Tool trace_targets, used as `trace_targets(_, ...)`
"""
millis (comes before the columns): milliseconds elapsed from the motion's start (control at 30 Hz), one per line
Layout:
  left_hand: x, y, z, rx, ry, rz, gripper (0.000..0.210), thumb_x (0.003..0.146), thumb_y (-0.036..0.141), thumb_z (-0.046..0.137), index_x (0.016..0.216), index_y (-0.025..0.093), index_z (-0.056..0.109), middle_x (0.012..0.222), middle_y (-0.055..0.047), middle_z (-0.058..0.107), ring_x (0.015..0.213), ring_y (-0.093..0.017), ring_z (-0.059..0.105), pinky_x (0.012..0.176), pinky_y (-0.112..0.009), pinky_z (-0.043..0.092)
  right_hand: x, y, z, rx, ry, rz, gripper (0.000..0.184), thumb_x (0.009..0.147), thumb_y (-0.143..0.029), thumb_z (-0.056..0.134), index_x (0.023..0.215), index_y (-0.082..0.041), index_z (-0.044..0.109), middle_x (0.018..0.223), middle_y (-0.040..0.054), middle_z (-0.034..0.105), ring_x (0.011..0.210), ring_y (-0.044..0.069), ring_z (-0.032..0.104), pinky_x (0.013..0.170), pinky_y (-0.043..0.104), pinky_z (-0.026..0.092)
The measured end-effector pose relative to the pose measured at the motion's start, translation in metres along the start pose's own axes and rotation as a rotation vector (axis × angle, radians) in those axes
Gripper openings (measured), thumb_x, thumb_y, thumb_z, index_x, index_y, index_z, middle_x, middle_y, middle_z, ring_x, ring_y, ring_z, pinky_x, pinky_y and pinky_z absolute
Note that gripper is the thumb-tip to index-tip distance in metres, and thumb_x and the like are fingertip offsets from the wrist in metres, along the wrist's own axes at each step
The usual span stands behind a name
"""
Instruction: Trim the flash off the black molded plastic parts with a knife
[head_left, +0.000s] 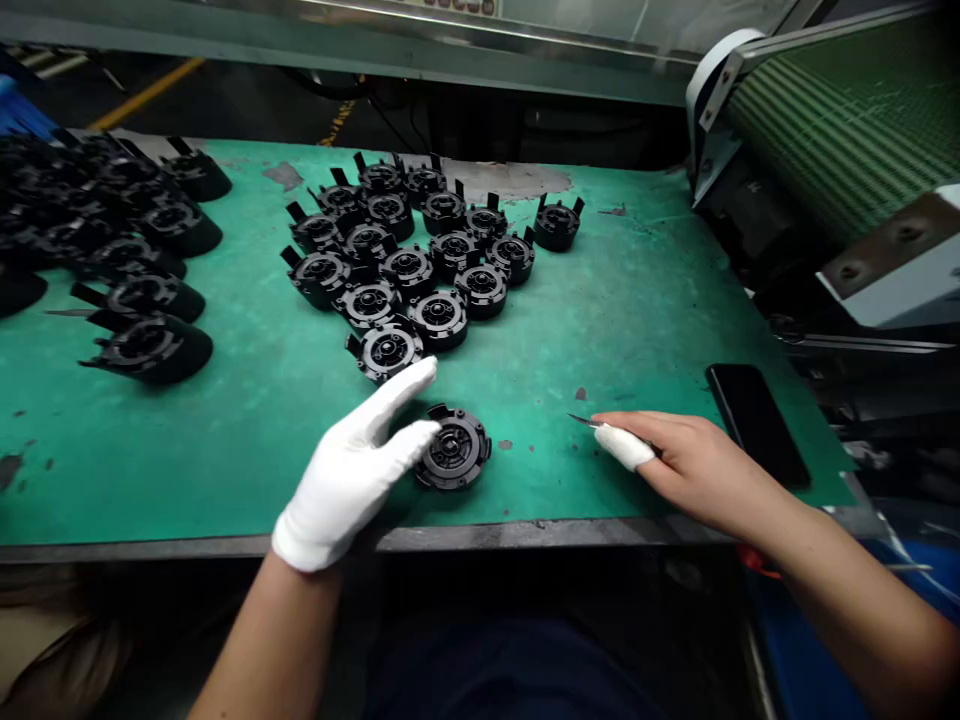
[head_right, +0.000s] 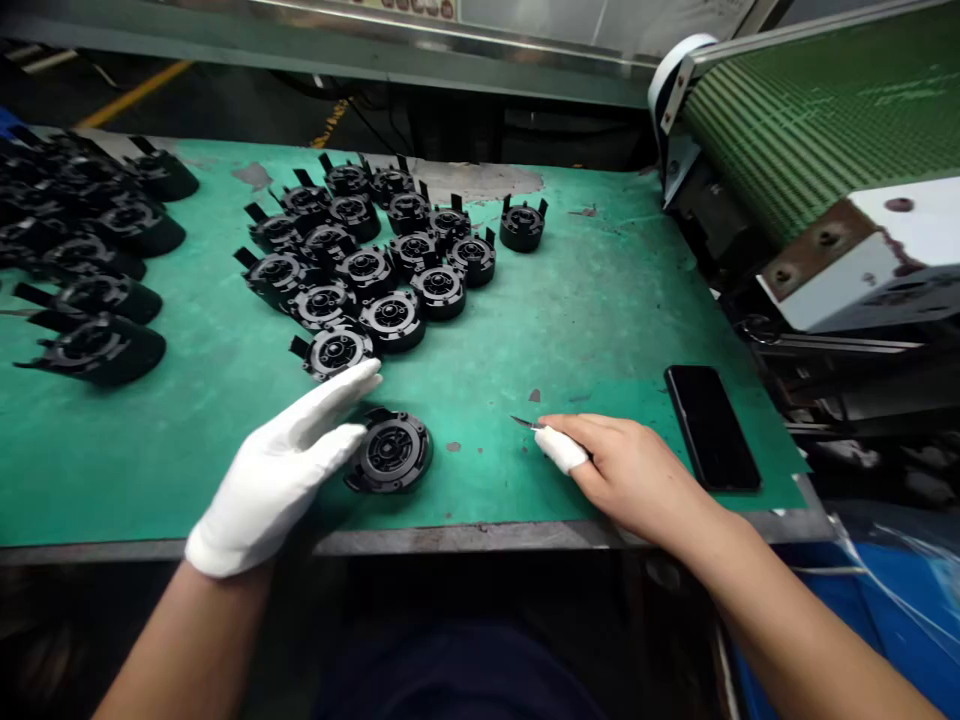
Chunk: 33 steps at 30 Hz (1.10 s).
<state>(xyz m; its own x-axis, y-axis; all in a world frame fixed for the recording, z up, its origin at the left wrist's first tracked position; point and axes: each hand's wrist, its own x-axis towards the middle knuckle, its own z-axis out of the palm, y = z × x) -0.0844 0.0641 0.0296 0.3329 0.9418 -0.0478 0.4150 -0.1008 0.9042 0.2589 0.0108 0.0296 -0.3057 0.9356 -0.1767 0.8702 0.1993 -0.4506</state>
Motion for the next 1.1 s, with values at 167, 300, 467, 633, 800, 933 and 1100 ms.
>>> trace_targets(167, -0.023, 0.002, 0.022, 0.218, -0.065, -0.064, 0.11, 0.069, 0.053, 0.086, 0.157, 0.029, 0.024, 0.165, -0.007, 0.029, 0.152, -0.031, 0.029, 0.127, -0.048, 0.025, 0.002, -0.034, 0.005, 0.111, -0.057, -0.117, 0.04, 0.099, -0.024, 0.044, 0.135, -0.026, 0.061, 0.117, 0.0042, 0.073, 0.099, 0.021, 0.07, 0.082, 0.034, 0.054)
trace_targets(300, -0.025, 0.003, 0.035, 0.309, -0.001, -0.027, 0.092, 0.082, 0.04, 0.077, 0.155, 0.026, 0.023, 0.157, -0.008, 0.04, 0.146, -0.026, 0.04, 0.125, -0.043, 0.033, 0.006, -0.065, 0.012, 0.065, -0.098, -0.181, 0.048, 0.096, -0.017, 0.046, 0.142, -0.026, 0.056, 0.101, 0.0041, 0.071, 0.086, 0.02, 0.068, 0.073, 0.033, 0.051)
trace_targets(467, -0.023, 0.001, 0.036, 0.318, -0.002, -0.015, 0.084, 0.084, 0.035, 0.074, 0.153, 0.025, 0.027, 0.154, -0.008, 0.044, 0.143, -0.024, 0.043, 0.123, -0.042, 0.035, 0.016, -0.077, 0.016, -0.106, -0.106, -0.163, 0.049, 0.094, -0.02, 0.049, 0.141, -0.032, 0.056, 0.093, 0.0016, 0.07, 0.08, 0.02, 0.068, 0.065, 0.032, 0.048)
trace_targets(633, -0.024, 0.003, 0.033, 0.344, -0.015, -0.015, 0.082, 0.084, 0.033, 0.072, 0.153, 0.023, 0.028, 0.156, -0.007, 0.043, 0.145, -0.024, 0.041, 0.125, -0.043, 0.033, 0.038, -0.039, 0.007, -0.395, -0.058, 0.105, 0.046, 0.092, -0.022, 0.048, 0.135, -0.03, 0.063, 0.105, 0.0073, 0.076, 0.081, 0.028, 0.072, 0.057, 0.033, 0.047)
trace_targets(800, -0.02, 0.009, 0.027, 0.346, -0.132, -0.019, 0.087, 0.083, 0.031, 0.072, 0.155, 0.023, 0.025, 0.159, -0.005, 0.04, 0.147, -0.022, 0.038, 0.127, -0.039, 0.029, 0.037, -0.013, 0.002, -0.184, 0.044, 0.099, 0.039, 0.095, -0.025, 0.046, 0.129, -0.024, 0.065, 0.124, 0.0075, 0.073, 0.106, 0.03, 0.07, 0.081, 0.039, 0.055)
trace_targets(933, -0.018, 0.011, 0.027, 0.356, -0.263, -0.021, 0.092, 0.079, 0.031, 0.076, 0.156, 0.026, 0.026, 0.162, -0.003, 0.036, 0.149, -0.022, 0.035, 0.127, -0.038, 0.028, 0.013, -0.032, 0.011, 0.138, -0.054, -0.085, 0.033, 0.097, -0.022, 0.045, 0.125, -0.024, 0.062, 0.119, 0.0058, 0.071, 0.104, 0.022, 0.068, 0.087, 0.034, 0.054)
trace_targets(1100, -0.024, 0.013, 0.031, 0.324, -0.324, -0.025, 0.101, 0.076, 0.034, 0.081, 0.157, 0.031, 0.022, 0.163, -0.002, 0.033, 0.15, -0.022, 0.035, 0.126, -0.039, 0.031, -0.009, -0.042, 0.023, 0.162, -0.107, -0.151, 0.043, 0.101, -0.019, 0.039, 0.141, -0.03, 0.052, 0.104, 0.0048, 0.068, 0.087, 0.02, 0.067, 0.074, 0.033, 0.053)
